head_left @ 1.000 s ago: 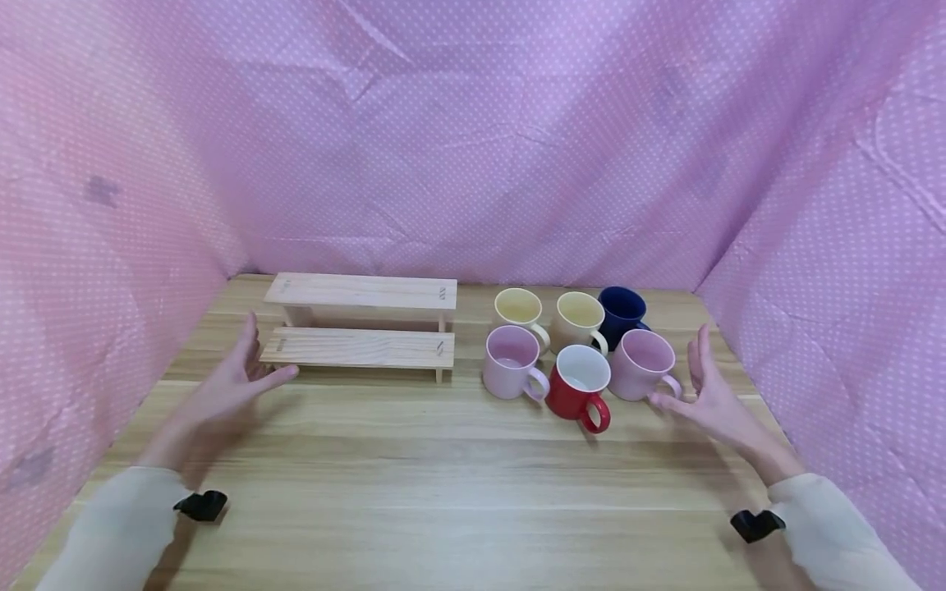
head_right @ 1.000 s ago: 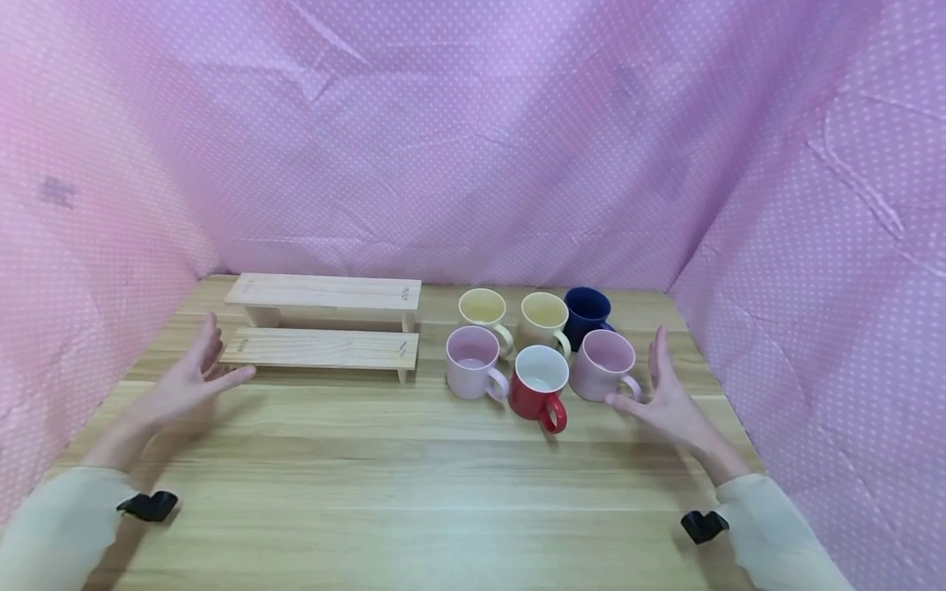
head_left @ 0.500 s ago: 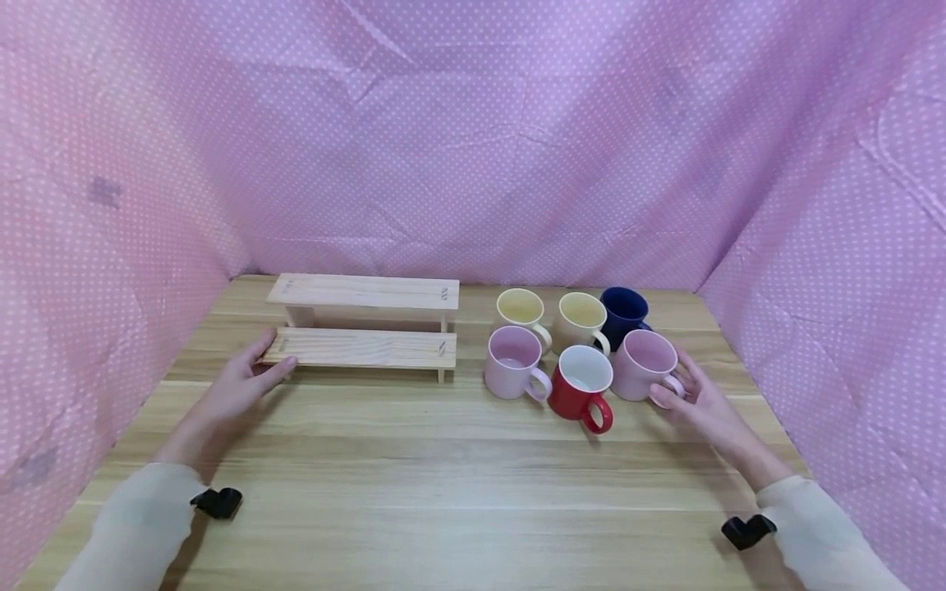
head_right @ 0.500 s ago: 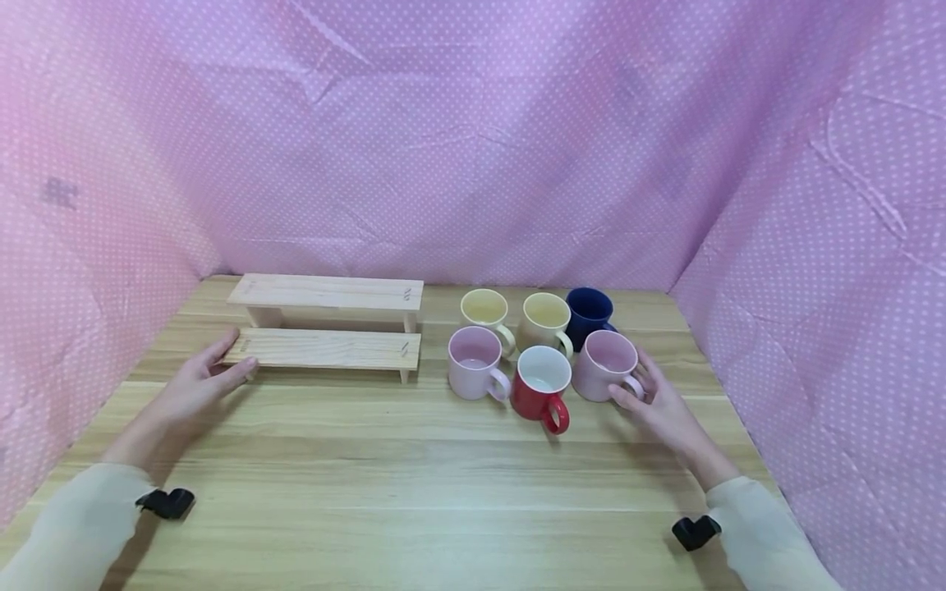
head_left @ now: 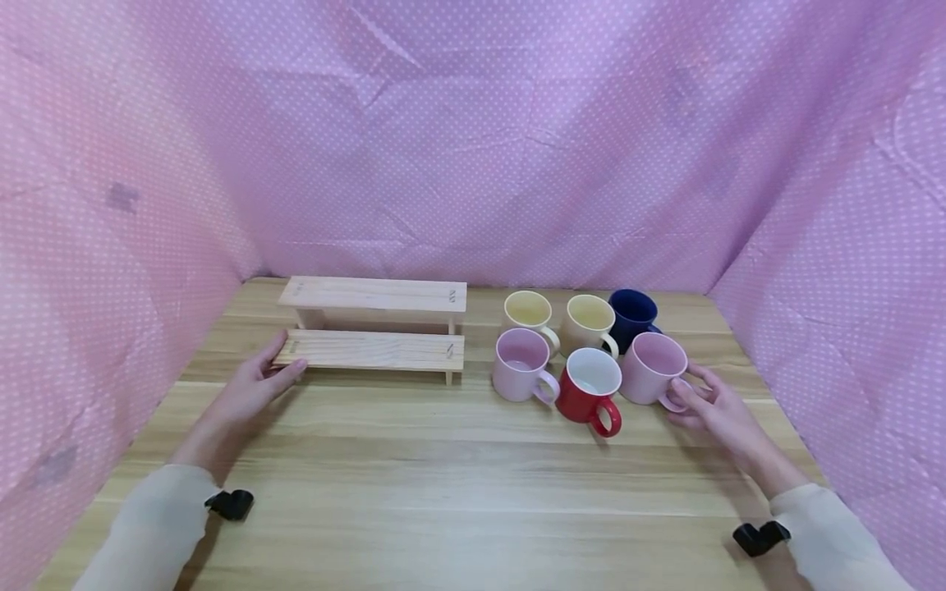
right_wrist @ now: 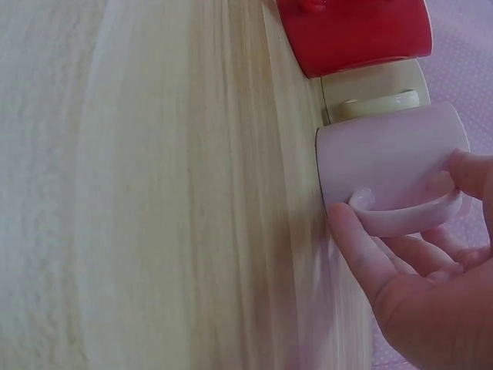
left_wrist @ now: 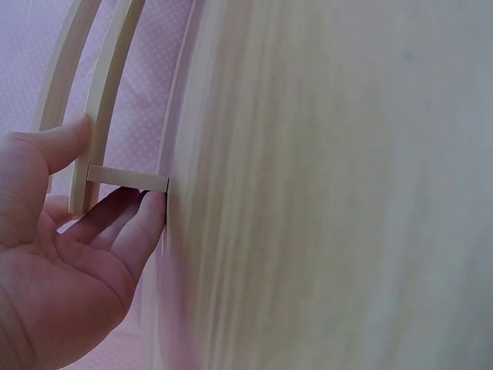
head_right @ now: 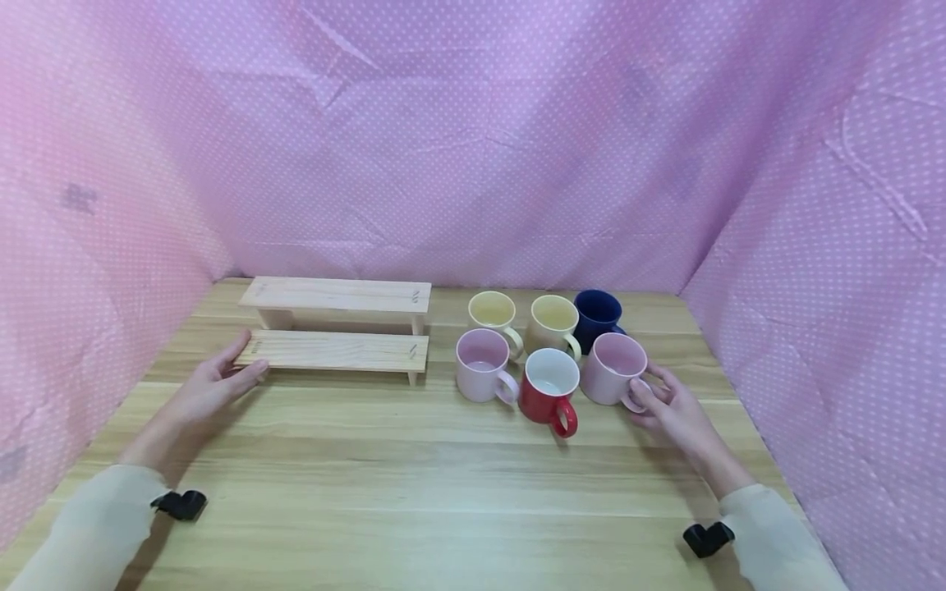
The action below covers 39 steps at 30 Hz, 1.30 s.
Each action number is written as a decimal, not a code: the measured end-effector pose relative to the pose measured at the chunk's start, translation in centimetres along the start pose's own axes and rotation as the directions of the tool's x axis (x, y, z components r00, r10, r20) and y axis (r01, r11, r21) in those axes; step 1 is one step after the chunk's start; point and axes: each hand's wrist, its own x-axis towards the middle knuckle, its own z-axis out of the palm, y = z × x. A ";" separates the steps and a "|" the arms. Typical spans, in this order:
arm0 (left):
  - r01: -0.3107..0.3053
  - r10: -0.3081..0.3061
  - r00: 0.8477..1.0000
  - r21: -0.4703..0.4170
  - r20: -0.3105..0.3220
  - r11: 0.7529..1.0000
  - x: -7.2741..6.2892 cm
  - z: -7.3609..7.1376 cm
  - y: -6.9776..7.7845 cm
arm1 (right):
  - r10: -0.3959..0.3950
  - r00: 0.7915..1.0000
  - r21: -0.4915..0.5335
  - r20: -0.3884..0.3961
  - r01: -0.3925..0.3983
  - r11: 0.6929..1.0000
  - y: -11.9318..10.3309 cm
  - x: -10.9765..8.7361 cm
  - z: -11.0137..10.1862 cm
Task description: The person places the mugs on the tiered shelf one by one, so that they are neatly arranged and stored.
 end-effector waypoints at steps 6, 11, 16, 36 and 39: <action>-0.016 0.016 1.000 -0.019 -0.011 1.000 -0.1 0.1 0.0 | 0.050 0.999 0.012 0.005 -0.050 0.999 -0.2 -0.2 -0.2; -0.022 0.021 1.000 -0.039 -0.016 0.999 -0.1 0.0 -0.1 | 0.035 0.999 0.052 0.041 -0.037 0.998 -0.1 0.0 -0.2; -0.013 0.012 1.000 -0.053 -0.023 0.998 -0.1 0.2 -0.2 | 0.020 0.997 0.041 0.078 -0.023 0.999 -0.4 0.1 -0.3; -0.006 0.006 1.000 -0.010 0.005 1.000 -0.5 -0.9 -0.5 | -0.035 0.990 0.164 0.137 0.012 0.986 0.7 -0.6 0.7; -0.021 0.022 1.000 -0.031 0.015 0.999 -0.1 -0.2 -0.3 | -0.058 0.993 0.171 0.102 0.040 0.984 0.6 -0.9 0.2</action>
